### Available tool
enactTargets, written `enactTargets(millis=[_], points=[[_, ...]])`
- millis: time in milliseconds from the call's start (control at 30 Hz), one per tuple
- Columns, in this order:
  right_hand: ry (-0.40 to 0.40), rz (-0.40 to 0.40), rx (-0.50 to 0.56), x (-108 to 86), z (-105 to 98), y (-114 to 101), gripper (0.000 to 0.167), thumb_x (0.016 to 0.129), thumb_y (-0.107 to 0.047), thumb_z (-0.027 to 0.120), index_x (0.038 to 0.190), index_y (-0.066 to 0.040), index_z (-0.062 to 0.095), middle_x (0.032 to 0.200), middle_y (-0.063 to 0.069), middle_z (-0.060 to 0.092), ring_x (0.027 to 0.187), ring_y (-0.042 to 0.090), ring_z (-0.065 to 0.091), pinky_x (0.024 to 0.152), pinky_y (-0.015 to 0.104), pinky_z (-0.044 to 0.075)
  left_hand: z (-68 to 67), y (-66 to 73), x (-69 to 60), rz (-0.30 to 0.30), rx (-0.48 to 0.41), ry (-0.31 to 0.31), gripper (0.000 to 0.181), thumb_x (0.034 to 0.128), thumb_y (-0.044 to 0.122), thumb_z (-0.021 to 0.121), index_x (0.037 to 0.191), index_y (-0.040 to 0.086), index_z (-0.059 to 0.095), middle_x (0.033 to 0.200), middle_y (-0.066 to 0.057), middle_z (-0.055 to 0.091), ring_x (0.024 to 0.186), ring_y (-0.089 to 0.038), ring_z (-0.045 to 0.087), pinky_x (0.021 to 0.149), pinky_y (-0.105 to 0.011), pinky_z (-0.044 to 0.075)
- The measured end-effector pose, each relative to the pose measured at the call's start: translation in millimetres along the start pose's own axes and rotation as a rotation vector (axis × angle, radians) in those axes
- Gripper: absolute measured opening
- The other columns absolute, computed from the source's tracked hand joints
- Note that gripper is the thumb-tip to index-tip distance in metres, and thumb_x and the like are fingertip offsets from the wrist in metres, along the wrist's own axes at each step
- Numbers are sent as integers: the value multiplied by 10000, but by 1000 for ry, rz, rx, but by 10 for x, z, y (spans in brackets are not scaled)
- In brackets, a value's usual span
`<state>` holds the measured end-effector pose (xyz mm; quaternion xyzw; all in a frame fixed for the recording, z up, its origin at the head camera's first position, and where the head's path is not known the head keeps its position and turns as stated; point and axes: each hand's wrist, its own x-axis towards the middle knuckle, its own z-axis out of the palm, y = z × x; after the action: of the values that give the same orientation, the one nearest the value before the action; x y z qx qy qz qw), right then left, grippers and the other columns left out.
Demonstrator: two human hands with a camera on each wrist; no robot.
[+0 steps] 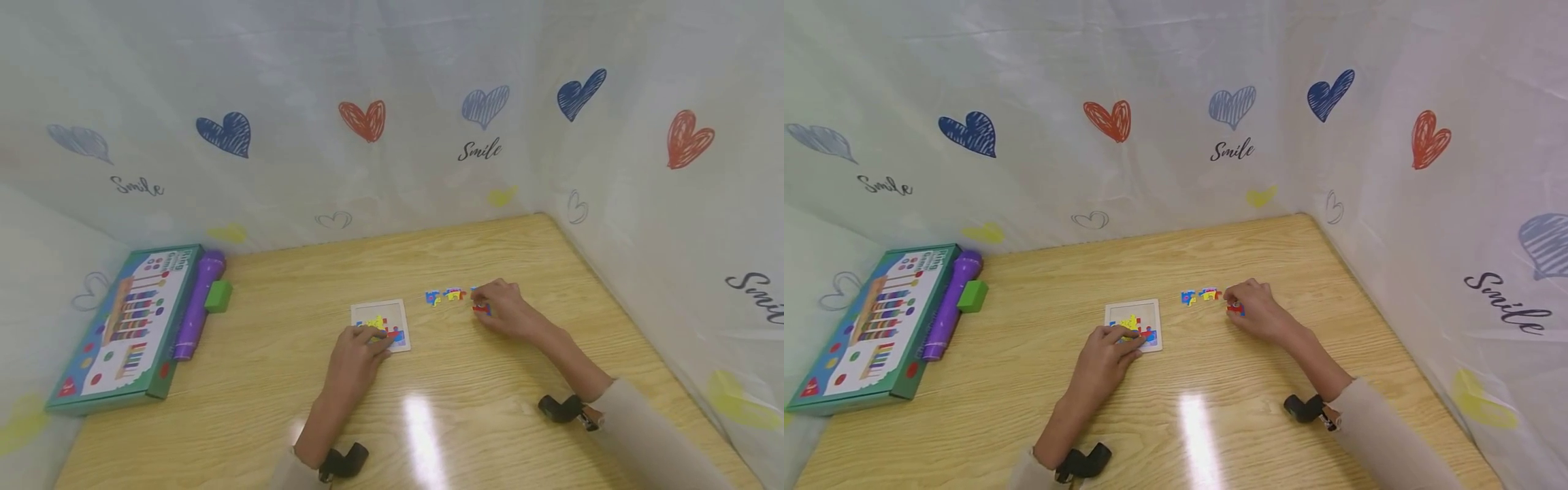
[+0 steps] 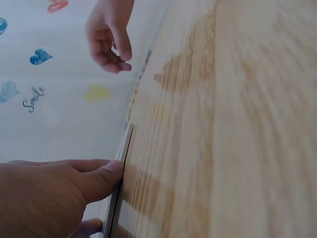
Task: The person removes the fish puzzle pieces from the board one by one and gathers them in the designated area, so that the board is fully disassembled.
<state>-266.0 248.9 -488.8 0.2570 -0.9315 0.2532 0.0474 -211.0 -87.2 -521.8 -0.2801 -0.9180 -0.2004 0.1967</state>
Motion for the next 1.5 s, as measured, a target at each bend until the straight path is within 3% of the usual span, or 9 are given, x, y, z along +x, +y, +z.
enactTargets(millis=[233, 467, 1000, 1233, 1500], points=[[-15, -34, 62, 101, 73, -166, 210, 879, -20, 692, 1082, 28, 671, 1021, 96, 700, 1018, 296, 540, 889, 510, 296, 43, -11, 8, 52, 18, 55, 172, 782, 158, 854, 951, 142, 826, 915, 23, 724, 905, -279, 634, 810, -410, 494], [-25, -66, 64, 187, 149, -286, 205, 881, -29, 711, 1077, 11, 665, 1021, 71, 688, 1024, 290, 536, 893, 502, 309, 48, 24, 22, 41, 11, 72, 155, 765, 137, 865, 914, 157, 828, 904, 35, 733, 903, -264, 646, 812, -408, 495], [-36, -97, 82, 306, 289, -435, 231, 860, -25, 733, 1080, 4, 669, 992, 56, 673, 1014, 276, 558, 904, 498, 359, 37, 0, 13, 27, 15, 33, 145, 809, 164, 840, 953, 178, 828, 917, 55, 732, 916, -219, 657, 829, -373, 480], [-37, -100, 68, 324, 317, -490, 219, 871, -41, 727, 1079, 3, 671, 1013, 63, 682, 1036, 284, 564, 921, 503, 376, 30, -2, 6, 50, 70, 34, 155, 802, 177, 845, 956, 177, 830, 907, 53, 731, 912, -215, 666, 821, -352, 483], [-34, -124, 67, 376, 381, -551, 229, 871, -51, 736, 1087, -30, 663, 1034, 46, 678, 1039, 253, 562, 908, 466, 371, -3, -13, -25, 29, 79, 8, 147, 834, 215, 818, 980, 198, 826, 930, 67, 721, 939, -214, 649, 857, -352, 481]])
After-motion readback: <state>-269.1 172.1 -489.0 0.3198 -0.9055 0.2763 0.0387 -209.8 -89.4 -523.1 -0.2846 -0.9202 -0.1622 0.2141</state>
